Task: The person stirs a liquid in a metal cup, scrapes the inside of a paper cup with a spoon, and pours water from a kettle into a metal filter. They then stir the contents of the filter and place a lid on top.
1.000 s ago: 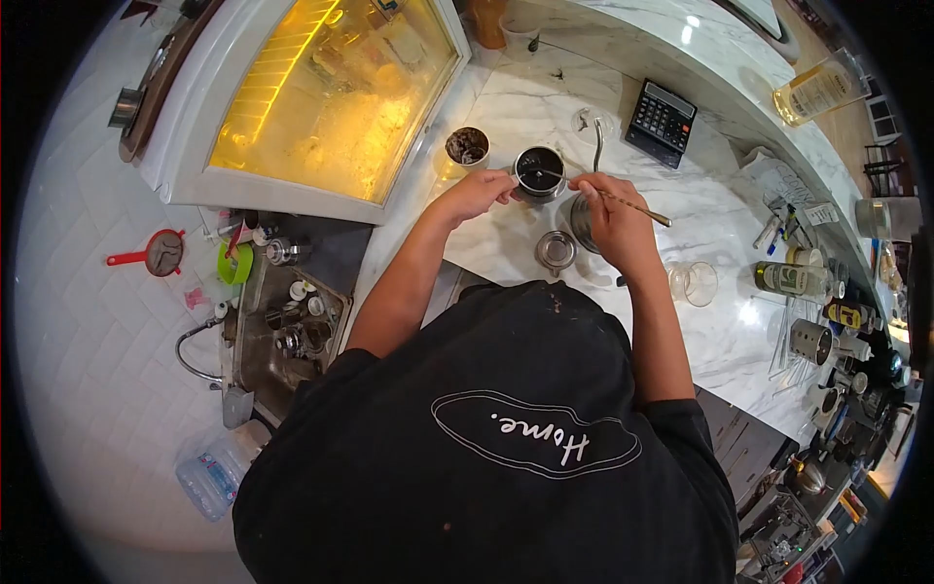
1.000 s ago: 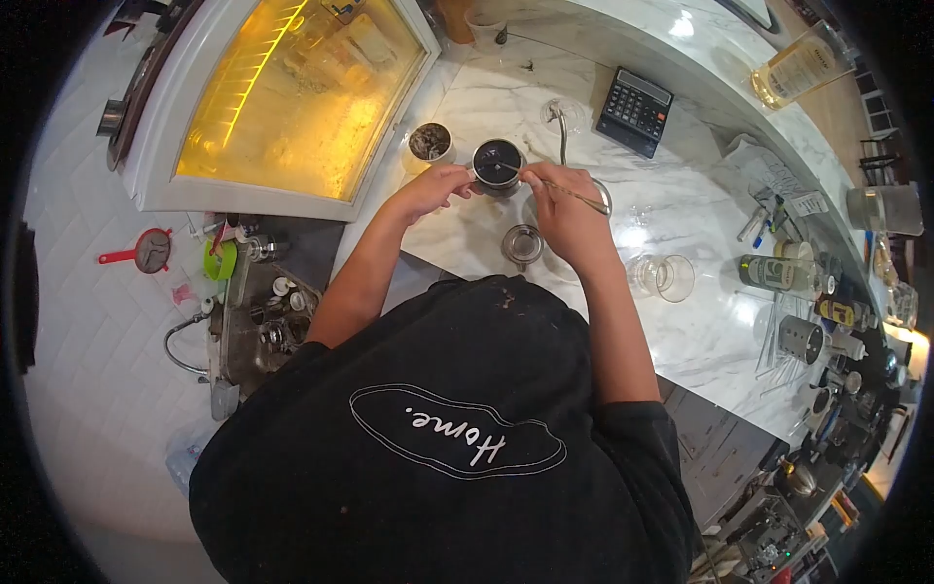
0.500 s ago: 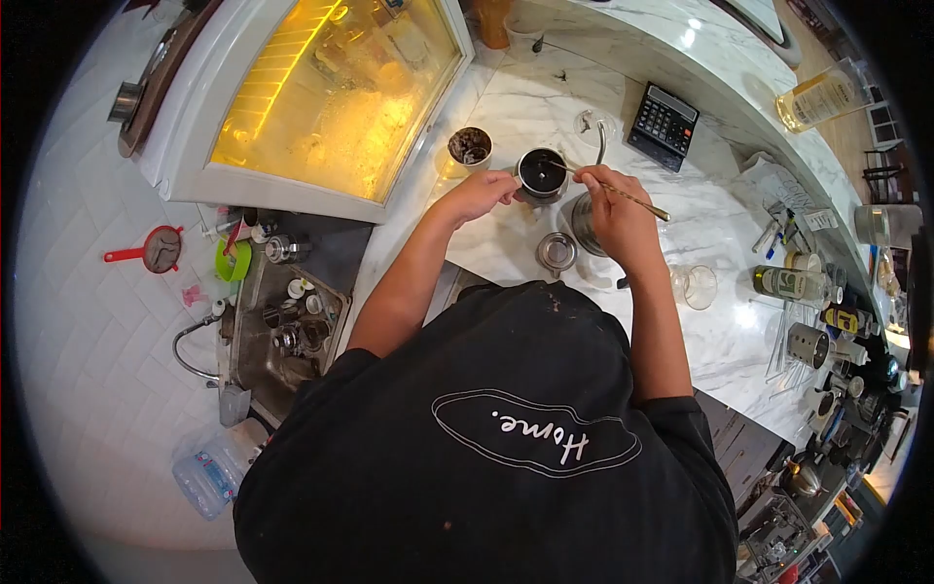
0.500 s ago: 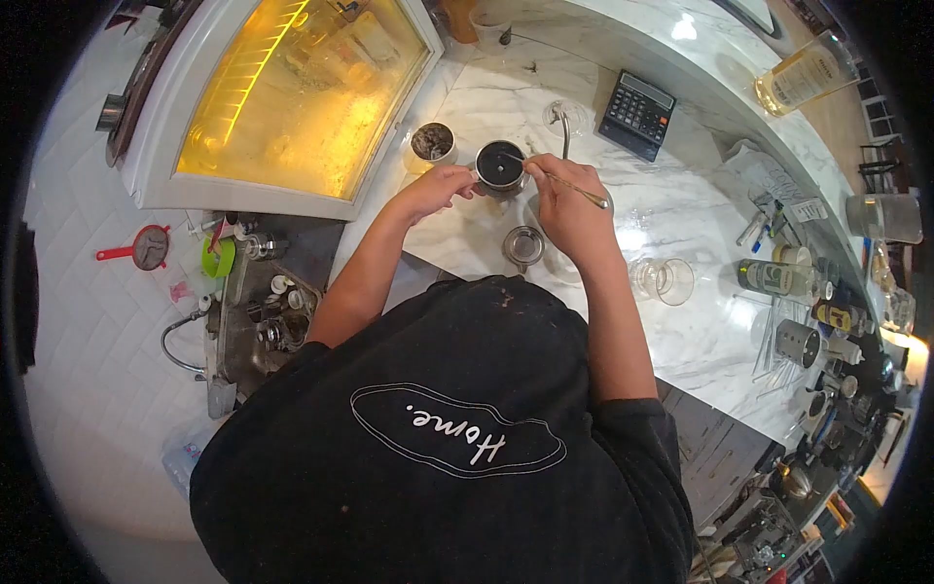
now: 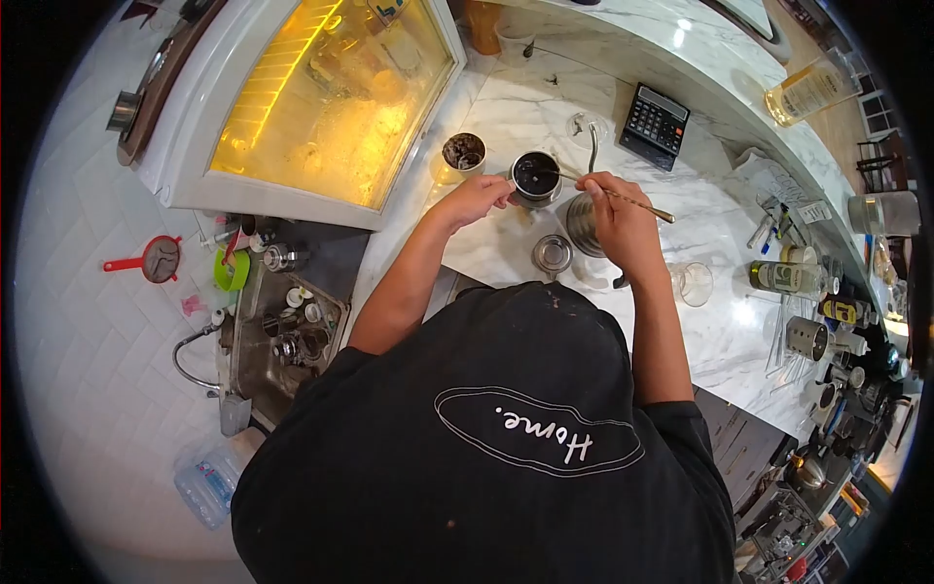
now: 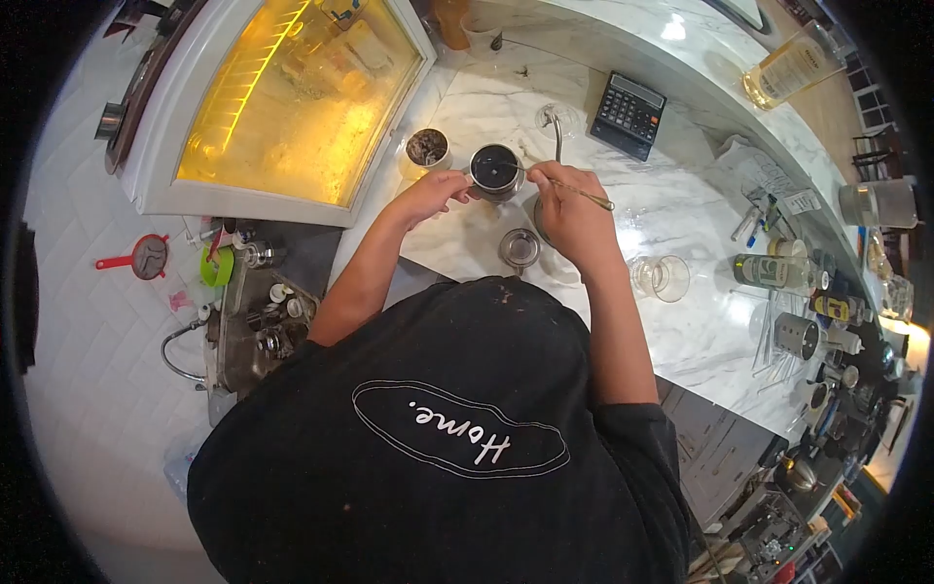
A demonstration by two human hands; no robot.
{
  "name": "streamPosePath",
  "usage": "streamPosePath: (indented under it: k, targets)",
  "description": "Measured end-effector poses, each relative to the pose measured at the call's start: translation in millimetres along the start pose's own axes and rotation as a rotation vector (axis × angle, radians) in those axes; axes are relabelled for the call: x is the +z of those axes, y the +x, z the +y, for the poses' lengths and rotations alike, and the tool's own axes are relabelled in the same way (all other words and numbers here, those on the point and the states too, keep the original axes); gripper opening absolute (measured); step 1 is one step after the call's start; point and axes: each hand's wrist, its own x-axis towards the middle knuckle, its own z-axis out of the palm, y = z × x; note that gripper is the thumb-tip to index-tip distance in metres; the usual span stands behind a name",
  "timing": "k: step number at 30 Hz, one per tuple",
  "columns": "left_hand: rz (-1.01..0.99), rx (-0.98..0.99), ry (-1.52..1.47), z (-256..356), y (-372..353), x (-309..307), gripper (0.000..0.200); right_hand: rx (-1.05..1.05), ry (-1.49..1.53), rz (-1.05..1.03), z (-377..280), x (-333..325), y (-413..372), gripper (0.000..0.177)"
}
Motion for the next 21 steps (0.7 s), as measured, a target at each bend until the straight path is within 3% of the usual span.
streamPosePath:
  k: [21]
  targets:
    - [0.008, -0.044, -0.039, 6.5, -3.2, 1.1, 0.033, 0.112, 0.064, 0.014, -4.5, 3.5, -4.2, 0.019]
